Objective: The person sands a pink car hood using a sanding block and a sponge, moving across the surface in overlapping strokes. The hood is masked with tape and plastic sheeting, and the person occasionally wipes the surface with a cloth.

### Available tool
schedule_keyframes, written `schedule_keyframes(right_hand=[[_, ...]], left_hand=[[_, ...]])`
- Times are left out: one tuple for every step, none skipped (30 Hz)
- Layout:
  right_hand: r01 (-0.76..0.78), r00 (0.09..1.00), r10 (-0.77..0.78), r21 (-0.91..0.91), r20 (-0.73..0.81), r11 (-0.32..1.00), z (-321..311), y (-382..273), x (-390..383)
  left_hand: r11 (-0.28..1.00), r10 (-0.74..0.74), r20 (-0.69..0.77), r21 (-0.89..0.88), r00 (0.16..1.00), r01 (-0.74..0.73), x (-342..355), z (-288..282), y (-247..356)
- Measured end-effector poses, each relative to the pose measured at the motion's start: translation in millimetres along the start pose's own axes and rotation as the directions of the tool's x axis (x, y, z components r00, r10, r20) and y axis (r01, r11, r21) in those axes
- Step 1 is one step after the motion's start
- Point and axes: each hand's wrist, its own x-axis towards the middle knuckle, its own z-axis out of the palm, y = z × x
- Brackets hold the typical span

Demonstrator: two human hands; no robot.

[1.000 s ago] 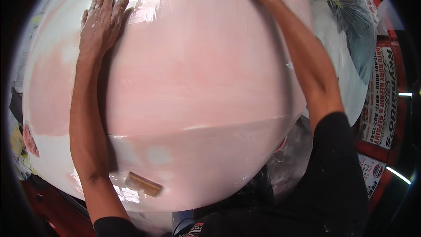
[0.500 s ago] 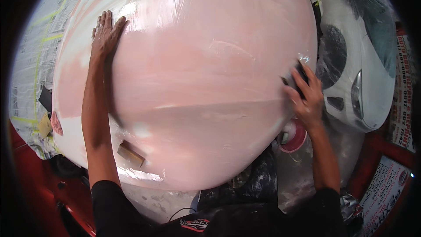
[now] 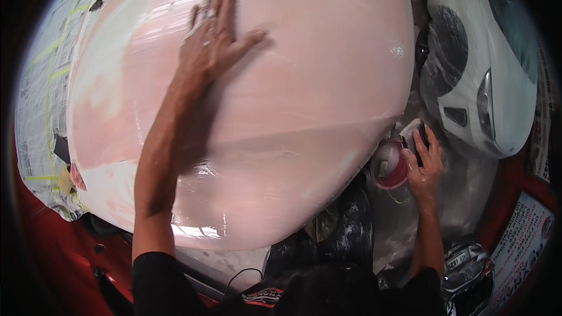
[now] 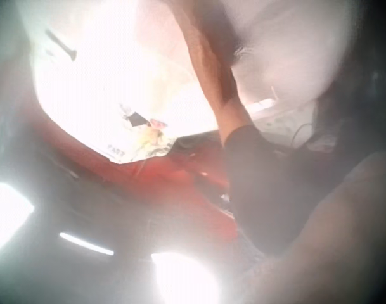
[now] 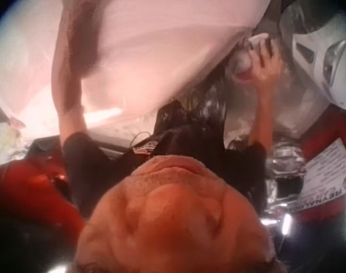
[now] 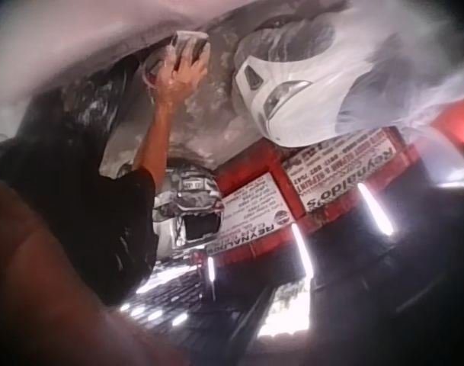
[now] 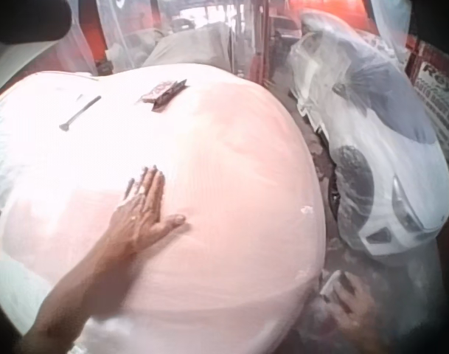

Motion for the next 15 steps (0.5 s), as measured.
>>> schedule_keyframes(right_hand=[[0.019,1.000,-0.019,0.008,0.002,1.000,2.6,-3.1,2.5],[0.016,1.000,-0.016,0.035,-0.009,0.999,4.1,-7.8,4.6],[0.016,1.000,-0.015,0.054,-0.013,0.998,4.8,-8.2,5.0],[0.015,1.000,-0.014,0.070,-0.015,0.997,4.7,-9.2,4.0],[0.009,1.000,-0.007,0.084,-0.021,0.996,4.2,-9.0,2.2],[0.013,1.000,-0.011,0.083,-0.021,0.996,4.3,-8.1,1.0],[0.019,1.000,-0.017,0.085,-0.026,0.996,5.1,-7.9,0.8],[0.026,0.999,-0.023,0.087,-0.030,0.996,5.9,-8.0,-0.1],[0.009,0.999,-0.005,0.106,-0.038,0.994,7.2,-8.2,-1.8],[0.009,0.999,-0.004,0.141,-0.036,0.990,12.8,-11.5,-1.5],[0.007,0.999,-0.001,0.172,-0.035,0.985,14.5,-13.2,-1.7],[0.010,0.999,-0.003,0.177,-0.034,0.984,14.7,-16.4,-2.6],[0.019,0.999,-0.014,0.193,-0.031,0.981,15.6,-21.6,-1.8],[0.018,0.999,-0.012,0.193,-0.036,0.981,14.0,-25.9,-3.8],[0.028,0.999,-0.023,0.182,-0.033,0.983,12.9,-30.2,-6.6]], left_hand=[[1.000,0.014,-0.006,-0.017,1.000,-0.014,11.7,0.1,22.4],[0.999,0.026,-0.014,-0.036,1.000,-0.027,23.1,-0.1,40.7],[0.997,0.032,0.003,-0.065,0.999,-0.032,36.0,0.3,58.2],[0.995,0.038,0.021,-0.097,0.999,-0.036,47.9,-0.3,73.0],[0.990,0.050,0.037,-0.132,0.998,-0.045,57.3,-1.8,84.9],[0.986,0.037,0.085,-0.165,0.996,-0.023,61.9,-4.5,92.7],[0.985,0.046,0.067,-0.169,0.997,-0.034,62.9,-2.8,94.2],[0.984,0.053,0.049,-0.173,0.997,-0.044,62.3,0.4,92.0],[0.983,0.059,0.030,-0.177,0.998,-0.053,62.3,3.7,91.3],[0.979,0.065,0.037,-0.198,0.997,-0.057,59.6,4.5,85.3],[0.983,0.075,-0.010,-0.167,0.997,-0.075,62.9,8.6,85.4],[0.987,0.084,-0.055,-0.134,0.995,-0.090,67.7,13.2,87.4],[0.991,0.088,-0.096,-0.090,0.991,-0.097,68.4,13.9,86.0],[0.987,0.081,-0.112,-0.132,0.990,-0.095,70.1,17.2,89.7],[0.981,0.072,-0.126,-0.173,0.989,-0.093,70.2,20.1,93.6]])
